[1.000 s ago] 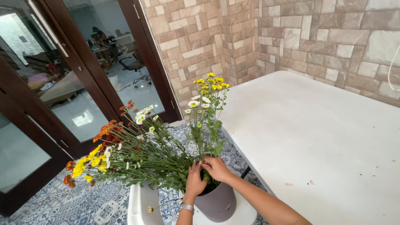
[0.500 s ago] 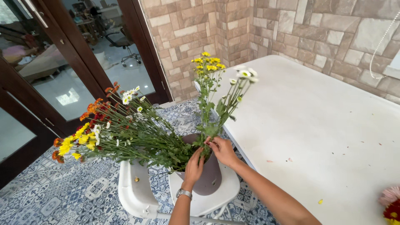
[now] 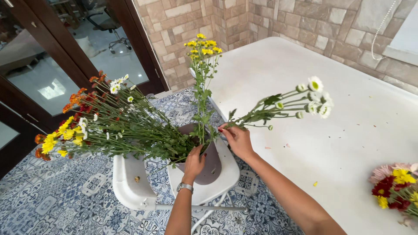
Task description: The person pulls flower stems from a container, sorts them into groups on a white table, and trims the stems using shears.
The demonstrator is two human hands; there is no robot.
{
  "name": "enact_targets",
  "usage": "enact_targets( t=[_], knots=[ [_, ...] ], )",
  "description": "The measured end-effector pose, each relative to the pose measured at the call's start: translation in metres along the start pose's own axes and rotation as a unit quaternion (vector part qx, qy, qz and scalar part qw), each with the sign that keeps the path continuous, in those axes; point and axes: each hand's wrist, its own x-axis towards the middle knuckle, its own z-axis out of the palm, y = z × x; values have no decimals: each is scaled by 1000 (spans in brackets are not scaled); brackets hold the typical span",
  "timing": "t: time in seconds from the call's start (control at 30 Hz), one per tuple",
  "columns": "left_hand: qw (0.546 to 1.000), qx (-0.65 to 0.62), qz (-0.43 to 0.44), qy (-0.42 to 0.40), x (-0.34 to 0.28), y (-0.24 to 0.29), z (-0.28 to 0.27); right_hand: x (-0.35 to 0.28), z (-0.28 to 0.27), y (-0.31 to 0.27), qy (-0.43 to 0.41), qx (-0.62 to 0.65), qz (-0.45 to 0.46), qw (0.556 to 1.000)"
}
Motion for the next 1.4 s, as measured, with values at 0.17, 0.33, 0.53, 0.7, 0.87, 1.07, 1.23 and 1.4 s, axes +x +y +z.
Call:
enact_targets(
  t=[0.17, 0.33, 0.53, 0.7, 0.87, 1.07, 1.23, 1.4],
  knots=[
    [1000, -14, 5, 18, -10, 33, -12, -42, -16, 0, -4, 26, 44, 999],
    [999, -11, 38, 23, -8, 49, -8, -58, -21, -6, 15, 49, 28, 998],
    [999, 3, 17, 33, 1, 39, -4, -64, -45, -34, 40, 51, 51, 997],
    [994, 92, 43, 37, 16, 22, 2, -72, -60, -41, 52, 77, 45, 995],
    [988, 111, 79, 76, 1, 49, -12, -39, -66, -23, 52, 75, -19, 996],
    [976, -30, 177, 120, -18, 166, -75, 92, -122, -157, 2, -74, -195, 978],
    [936, -258, 236, 49, -35, 263, -91, 167, -139, -203, -98, -128, -239, 958],
    [813, -548, 186, -58, -61, 340, -35, 164, -134, -201, -157, -192, -203, 947]
  ],
)
